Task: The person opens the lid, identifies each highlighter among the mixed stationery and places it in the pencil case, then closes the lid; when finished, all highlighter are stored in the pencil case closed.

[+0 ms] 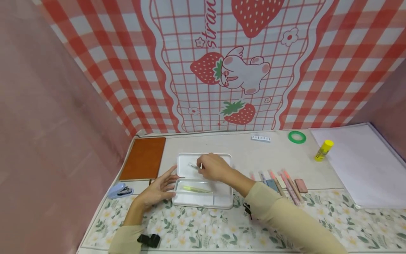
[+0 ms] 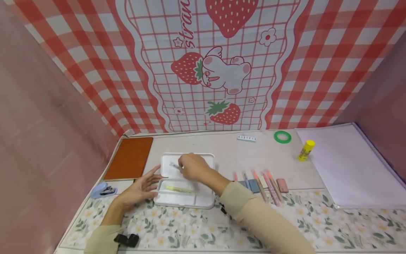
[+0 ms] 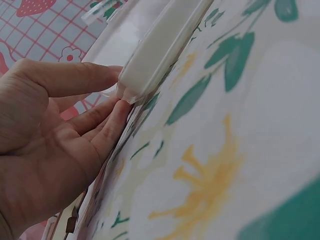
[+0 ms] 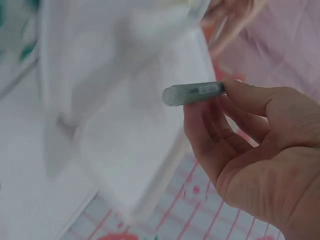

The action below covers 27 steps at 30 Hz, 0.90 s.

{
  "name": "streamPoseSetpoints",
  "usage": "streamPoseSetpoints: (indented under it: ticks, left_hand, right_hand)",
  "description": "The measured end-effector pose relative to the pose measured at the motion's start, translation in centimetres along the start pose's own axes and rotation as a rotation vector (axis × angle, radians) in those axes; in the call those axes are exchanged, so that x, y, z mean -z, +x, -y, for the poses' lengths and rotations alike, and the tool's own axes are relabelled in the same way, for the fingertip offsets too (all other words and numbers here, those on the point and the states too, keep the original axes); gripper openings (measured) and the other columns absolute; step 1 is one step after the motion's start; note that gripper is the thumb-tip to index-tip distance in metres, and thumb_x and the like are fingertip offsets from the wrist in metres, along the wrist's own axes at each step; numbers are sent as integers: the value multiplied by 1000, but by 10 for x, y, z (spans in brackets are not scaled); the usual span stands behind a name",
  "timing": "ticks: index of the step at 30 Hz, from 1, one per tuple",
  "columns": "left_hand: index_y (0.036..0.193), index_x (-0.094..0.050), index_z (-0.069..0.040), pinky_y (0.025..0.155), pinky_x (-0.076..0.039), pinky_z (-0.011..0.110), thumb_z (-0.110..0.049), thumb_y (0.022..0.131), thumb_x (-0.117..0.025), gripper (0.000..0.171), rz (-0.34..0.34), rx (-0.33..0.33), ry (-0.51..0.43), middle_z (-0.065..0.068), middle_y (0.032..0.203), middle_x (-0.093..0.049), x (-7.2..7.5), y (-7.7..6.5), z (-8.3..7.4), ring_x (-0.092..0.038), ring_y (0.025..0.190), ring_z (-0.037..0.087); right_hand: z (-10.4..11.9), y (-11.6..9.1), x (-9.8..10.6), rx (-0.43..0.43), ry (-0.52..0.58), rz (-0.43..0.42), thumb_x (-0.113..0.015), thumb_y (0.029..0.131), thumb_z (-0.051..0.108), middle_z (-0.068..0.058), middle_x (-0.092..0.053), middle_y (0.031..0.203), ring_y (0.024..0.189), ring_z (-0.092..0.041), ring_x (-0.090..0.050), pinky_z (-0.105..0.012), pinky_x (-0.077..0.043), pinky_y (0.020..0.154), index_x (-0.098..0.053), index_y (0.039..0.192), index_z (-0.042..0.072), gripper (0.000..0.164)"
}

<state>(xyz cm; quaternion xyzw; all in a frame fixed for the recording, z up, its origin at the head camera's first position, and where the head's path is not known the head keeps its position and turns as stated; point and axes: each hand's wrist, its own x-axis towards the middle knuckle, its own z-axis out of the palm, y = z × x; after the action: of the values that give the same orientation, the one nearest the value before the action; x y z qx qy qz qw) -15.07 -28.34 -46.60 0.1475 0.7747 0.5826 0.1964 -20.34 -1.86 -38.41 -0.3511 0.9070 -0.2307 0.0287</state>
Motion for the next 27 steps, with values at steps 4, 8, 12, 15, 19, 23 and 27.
streamPoseSetpoints:
  ticks: [4, 8, 12, 15, 19, 23, 27]
  left_hand:
    - [152, -12, -33, 109, -31, 46, 0, 85, -67, 93, 0, 17, -2, 13, 143, -37, 0, 0, 0, -29, 137, 31]
    - [152, -12, -33, 109, -31, 45, -1, 84, -67, 93, 5, 28, -9, 12, 144, -36, 1, 1, -2, -28, 137, 31]
    - [152, -13, -33, 109, -31, 45, -1, 83, -68, 94, 6, 26, -19, 13, 143, -35, 2, 1, -3, -28, 137, 31]
    - [152, -13, -33, 109, -31, 46, 1, 83, -67, 94, 3, 26, -27, 14, 143, -36, 3, 1, -3, -29, 136, 31]
    - [151, -14, -34, 108, -33, 44, 2, 83, -67, 94, 2, 34, -33, 14, 143, -36, 3, 1, -3, -30, 136, 31]
    - [151, -13, -34, 108, -33, 43, 2, 83, -68, 95, 10, 29, -36, 15, 143, -36, 3, 1, -3, -31, 135, 31]
    - [152, -13, -34, 108, -33, 43, 1, 83, -67, 94, 17, 25, -48, 15, 143, -35, 2, 1, -1, -32, 135, 32]
  right_hand:
    - [14, 5, -16, 12, -55, 56, -68, 84, 13, 1, -68, 81, 66, -11, -55, -25, -46, 58, -72, 91, 10, 8]
    - [20, 8, -28, -13, -58, 103, -66, 84, 13, 0, -70, 92, 71, -12, -58, -25, -48, 59, -72, 95, 11, 13]
    - [21, 11, -40, -29, -76, 125, -67, 82, 11, 1, -69, 88, 72, -12, -59, -27, -48, 61, -72, 94, 13, 13]
    - [23, 12, -48, -19, -110, 126, -67, 81, 11, 2, -66, 79, 67, -12, -57, -26, -47, 57, -71, 89, 13, 9]
    - [27, 11, -54, -14, -174, 127, -66, 81, 9, 2, -61, 71, 60, -12, -52, -25, -44, 51, -67, 86, 12, 6]
    - [31, 11, -58, -35, -218, 144, -70, 78, 10, 1, -59, 71, 58, -12, -50, -24, -43, 50, -65, 90, 11, 13]
    - [34, 9, -62, -57, -239, 170, -75, 76, 13, 1, -61, 76, 61, -12, -52, -24, -45, 52, -65, 94, 12, 21]
